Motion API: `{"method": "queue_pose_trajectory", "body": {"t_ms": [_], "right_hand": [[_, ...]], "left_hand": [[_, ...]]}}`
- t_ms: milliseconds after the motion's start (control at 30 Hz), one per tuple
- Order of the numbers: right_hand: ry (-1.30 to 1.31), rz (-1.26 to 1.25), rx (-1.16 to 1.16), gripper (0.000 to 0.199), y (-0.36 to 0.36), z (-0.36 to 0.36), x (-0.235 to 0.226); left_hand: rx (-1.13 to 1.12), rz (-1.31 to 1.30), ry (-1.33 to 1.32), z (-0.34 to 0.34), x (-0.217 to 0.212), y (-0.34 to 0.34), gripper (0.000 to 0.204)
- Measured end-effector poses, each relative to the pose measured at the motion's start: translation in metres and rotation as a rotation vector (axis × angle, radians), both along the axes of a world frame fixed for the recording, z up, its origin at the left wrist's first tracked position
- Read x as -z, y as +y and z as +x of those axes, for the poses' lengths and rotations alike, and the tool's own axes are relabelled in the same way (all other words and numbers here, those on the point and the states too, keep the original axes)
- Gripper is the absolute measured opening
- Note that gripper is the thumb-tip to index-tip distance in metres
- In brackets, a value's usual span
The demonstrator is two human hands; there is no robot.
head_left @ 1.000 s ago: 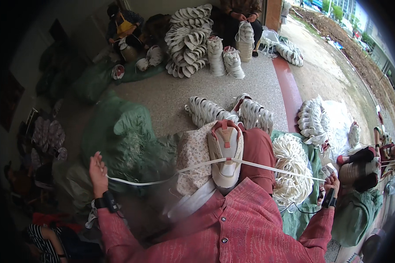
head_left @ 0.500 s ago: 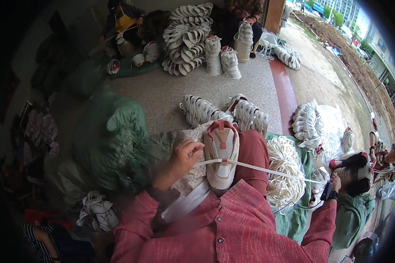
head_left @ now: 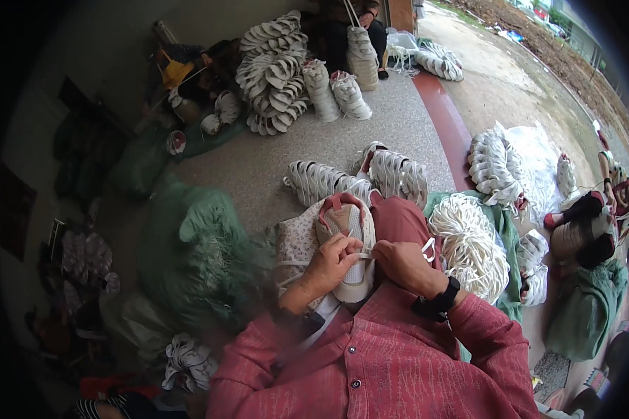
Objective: The person sits on the floor and laces a white sneaker with a pink strap. They repeatedly thread a white lace through the eyelets, pull it tight, and adjust the fit. The task is performed on a single shoe resting on their lap.
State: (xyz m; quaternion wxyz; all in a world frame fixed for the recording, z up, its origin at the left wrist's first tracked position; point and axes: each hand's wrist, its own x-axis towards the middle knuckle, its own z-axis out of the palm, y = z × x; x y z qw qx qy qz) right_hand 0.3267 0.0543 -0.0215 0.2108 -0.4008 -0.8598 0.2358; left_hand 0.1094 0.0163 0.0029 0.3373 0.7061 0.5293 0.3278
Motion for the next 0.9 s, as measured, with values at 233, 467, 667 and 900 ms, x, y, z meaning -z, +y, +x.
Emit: {"method": "queue_pose_trajectory", "body": {"t_ms": [233, 467, 667, 900], "right_hand": [[0.124, -0.043, -0.109, 0.018, -0.008, -0.005, -0.008], [0.334, -0.515, -0.132, 0.023, 0.010, -0.010, 0.003], [0.572, -0.982, -0.042, 0.023, 0.006, -0.012, -0.005], [0.092, -0.002, -0.021, 0.014, 0.001, -0.015, -0.005]], "left_hand": [[0.091, -0.096, -0.009, -0.002, -0.001, 0.009, 0.016], [0.158, -0.149, -0.110, -0.008, 0.003, 0.012, 0.016], [0.164, -0.173, -0.082, -0.010, 0.000, 0.013, 0.017], [0.178, -0.109, -0.056, -0.015, 0.008, 0.012, 0.019]]}}
